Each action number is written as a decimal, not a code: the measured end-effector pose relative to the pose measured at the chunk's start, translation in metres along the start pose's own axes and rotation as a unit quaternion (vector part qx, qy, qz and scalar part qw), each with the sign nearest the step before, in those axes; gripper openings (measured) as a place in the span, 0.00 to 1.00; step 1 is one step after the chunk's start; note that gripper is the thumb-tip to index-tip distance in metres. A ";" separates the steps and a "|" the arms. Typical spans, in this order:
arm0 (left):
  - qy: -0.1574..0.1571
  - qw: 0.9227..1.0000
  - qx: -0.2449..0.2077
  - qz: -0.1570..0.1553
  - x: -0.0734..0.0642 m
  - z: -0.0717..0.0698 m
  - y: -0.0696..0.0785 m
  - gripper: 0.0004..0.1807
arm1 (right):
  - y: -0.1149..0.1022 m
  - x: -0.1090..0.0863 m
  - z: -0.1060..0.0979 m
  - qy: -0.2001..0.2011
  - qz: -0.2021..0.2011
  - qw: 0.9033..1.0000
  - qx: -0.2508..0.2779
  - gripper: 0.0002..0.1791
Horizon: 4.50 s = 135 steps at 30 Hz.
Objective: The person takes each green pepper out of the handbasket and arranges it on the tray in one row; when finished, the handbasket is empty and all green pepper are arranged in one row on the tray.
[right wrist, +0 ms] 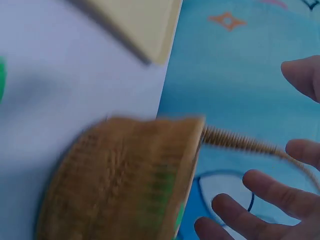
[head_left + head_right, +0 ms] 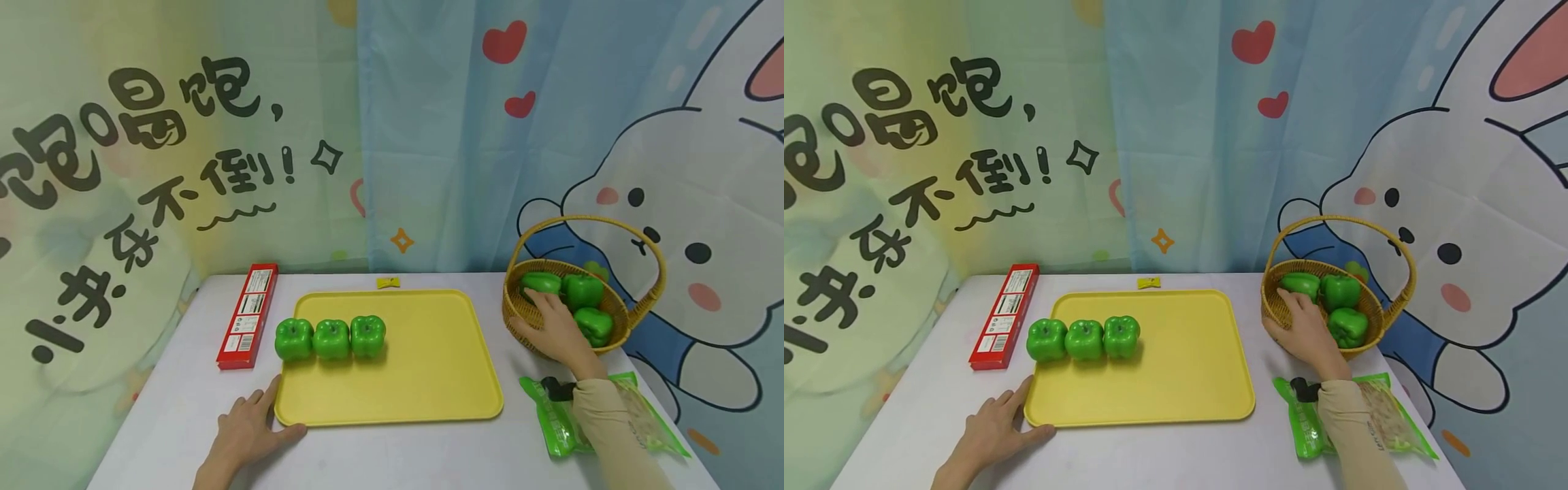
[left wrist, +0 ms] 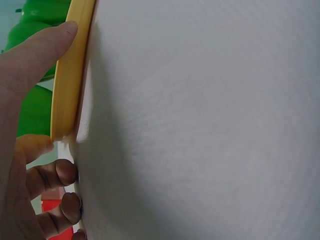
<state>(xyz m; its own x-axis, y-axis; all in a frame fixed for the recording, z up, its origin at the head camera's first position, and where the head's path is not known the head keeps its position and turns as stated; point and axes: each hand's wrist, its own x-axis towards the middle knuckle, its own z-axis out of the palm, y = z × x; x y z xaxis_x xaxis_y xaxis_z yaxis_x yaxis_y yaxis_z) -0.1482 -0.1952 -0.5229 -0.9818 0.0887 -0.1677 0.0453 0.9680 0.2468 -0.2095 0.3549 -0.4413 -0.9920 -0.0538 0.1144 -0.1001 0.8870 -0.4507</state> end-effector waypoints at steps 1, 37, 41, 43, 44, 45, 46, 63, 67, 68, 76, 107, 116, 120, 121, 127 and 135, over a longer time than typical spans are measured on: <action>0.000 1.000 -0.001 -0.001 0.000 0.000 0.000 0.64 | 0.005 -0.001 -0.003 0.003 0.003 1.000 -0.005 0.42; -0.001 1.000 -0.005 -0.007 0.001 0.001 0.000 0.64 | 0.111 -0.014 -0.021 0.000 0.064 0.993 -0.099 0.38; 0.002 1.000 -0.005 -0.006 0.001 0.001 0.001 0.64 | 0.114 -0.013 -0.020 0.001 0.065 0.992 -0.104 0.38; 0.002 1.000 -0.005 -0.006 0.001 0.001 0.001 0.63 | 0.116 -0.012 -0.021 -0.001 0.069 0.992 -0.102 0.38; 0.002 1.000 -0.005 -0.007 0.001 0.001 0.001 0.63 | 0.117 -0.012 -0.021 -0.003 0.071 0.992 -0.101 0.38; 0.001 1.000 -0.005 -0.008 0.001 0.001 0.001 0.63 | 0.118 -0.011 -0.022 -0.004 0.074 0.992 -0.099 0.38; -0.002 1.000 -0.005 -0.009 0.001 0.001 0.001 0.64 | 0.119 -0.010 -0.022 -0.005 0.075 0.992 -0.100 0.38; -0.010 1.000 -0.004 -0.016 0.002 0.000 0.004 0.63 | 0.125 -0.003 -0.026 -0.007 0.105 0.991 -0.079 0.35; -0.008 1.000 -0.003 -0.015 0.002 0.001 0.003 0.63 | 0.128 -0.001 -0.025 -0.006 0.109 0.991 -0.078 0.37; -0.007 1.000 -0.003 -0.015 0.002 0.000 0.003 0.63 | 0.128 -0.001 -0.025 -0.007 0.110 0.991 -0.079 0.37; 0.004 1.000 -0.002 -0.005 0.000 0.002 0.001 0.63 | 0.127 -0.002 -0.024 0.007 0.103 0.992 -0.072 0.35; -0.007 1.000 0.001 -0.010 0.002 -0.001 0.002 0.64 | 0.010 -0.003 -0.015 0.149 -0.031 0.986 0.062 0.29; 0.011 1.000 -0.004 -0.001 -0.001 0.000 0.001 0.63 | -0.024 0.010 0.016 0.099 -0.073 0.988 0.093 0.26; 0.008 1.000 -0.009 -0.001 -0.001 0.000 0.002 0.63 | -0.035 0.017 0.033 0.075 -0.077 0.990 0.092 0.25; 0.008 1.000 -0.010 -0.001 -0.002 0.000 0.003 0.63 | -0.038 0.019 0.037 0.071 -0.080 0.990 0.091 0.25; 0.009 1.000 -0.005 -0.003 -0.001 0.000 0.003 0.62 | -0.055 0.027 0.065 0.031 -0.089 0.990 0.108 0.24; 0.011 1.000 -0.006 -0.005 0.000 0.000 0.002 0.62 | -0.078 0.033 0.100 -0.047 -0.102 0.984 0.141 0.26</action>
<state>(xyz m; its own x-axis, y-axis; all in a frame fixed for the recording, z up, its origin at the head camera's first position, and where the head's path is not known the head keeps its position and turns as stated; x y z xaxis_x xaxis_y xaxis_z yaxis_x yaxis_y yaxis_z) -0.1482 -0.1932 -0.5227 -0.9860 0.0734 -0.1499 0.0329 0.9659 0.2566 -0.2423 0.2380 -0.4910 -0.9508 -0.2701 0.1518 -0.3013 0.6922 -0.6558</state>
